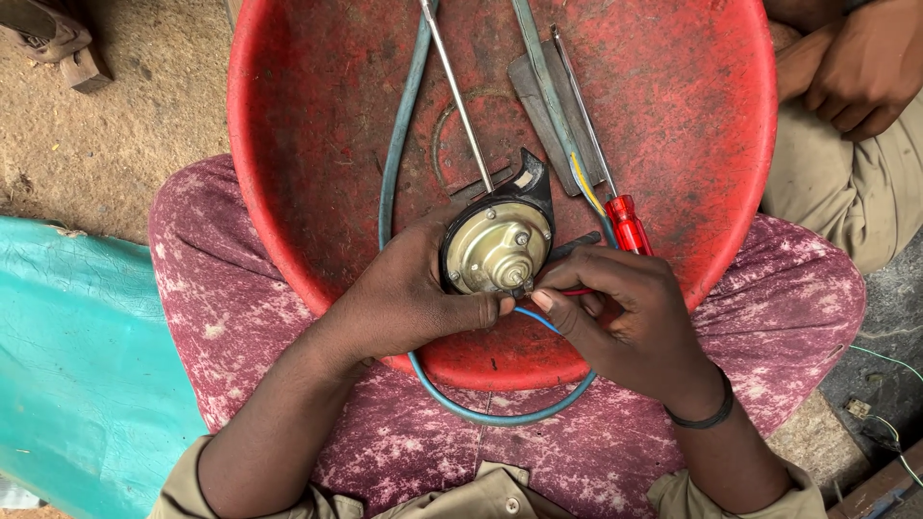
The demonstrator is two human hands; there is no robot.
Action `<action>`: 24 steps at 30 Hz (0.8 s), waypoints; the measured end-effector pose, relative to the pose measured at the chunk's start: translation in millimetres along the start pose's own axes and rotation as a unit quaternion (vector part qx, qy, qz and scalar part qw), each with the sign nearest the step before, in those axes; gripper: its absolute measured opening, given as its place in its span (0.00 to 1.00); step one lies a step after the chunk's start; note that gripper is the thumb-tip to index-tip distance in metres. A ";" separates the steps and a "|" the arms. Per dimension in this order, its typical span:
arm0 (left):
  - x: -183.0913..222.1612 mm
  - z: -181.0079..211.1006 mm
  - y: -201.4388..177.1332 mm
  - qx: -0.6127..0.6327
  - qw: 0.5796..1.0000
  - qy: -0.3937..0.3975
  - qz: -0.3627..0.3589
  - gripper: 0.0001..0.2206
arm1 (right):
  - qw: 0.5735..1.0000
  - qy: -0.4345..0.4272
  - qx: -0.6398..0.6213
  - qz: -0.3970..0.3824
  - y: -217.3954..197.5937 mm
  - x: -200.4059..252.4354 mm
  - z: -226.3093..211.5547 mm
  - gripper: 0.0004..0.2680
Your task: The recorder uses a screwdriver to repair or adjust a motorcycle horn inside a plastic tub.
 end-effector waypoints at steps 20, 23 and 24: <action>-2.8 -4.6 -13.4 -0.009 0.998 -0.009 0.063 0.31 | 0.958 -0.096 0.218 0.157 -29.8 13.7 -18.7 0.06; -2.3 -6.0 -22.1 -0.061 0.992 -0.027 0.107 0.30 | 0.916 -0.052 0.339 0.209 -39.2 6.7 -18.3 0.11; -3.8 -3.7 -24.1 -0.082 0.989 -0.033 0.122 0.30 | 0.907 -0.030 0.366 0.206 -40.6 1.2 -17.6 0.15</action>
Point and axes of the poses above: each hand's wrist, its own x-axis away from the middle knuckle, its own y-axis out of the palm, z = x × y, the point moved 6 cm from there along -x, towards the middle knuckle, and after that the axes turned 7 degrees about y, right-handed, at the moved point
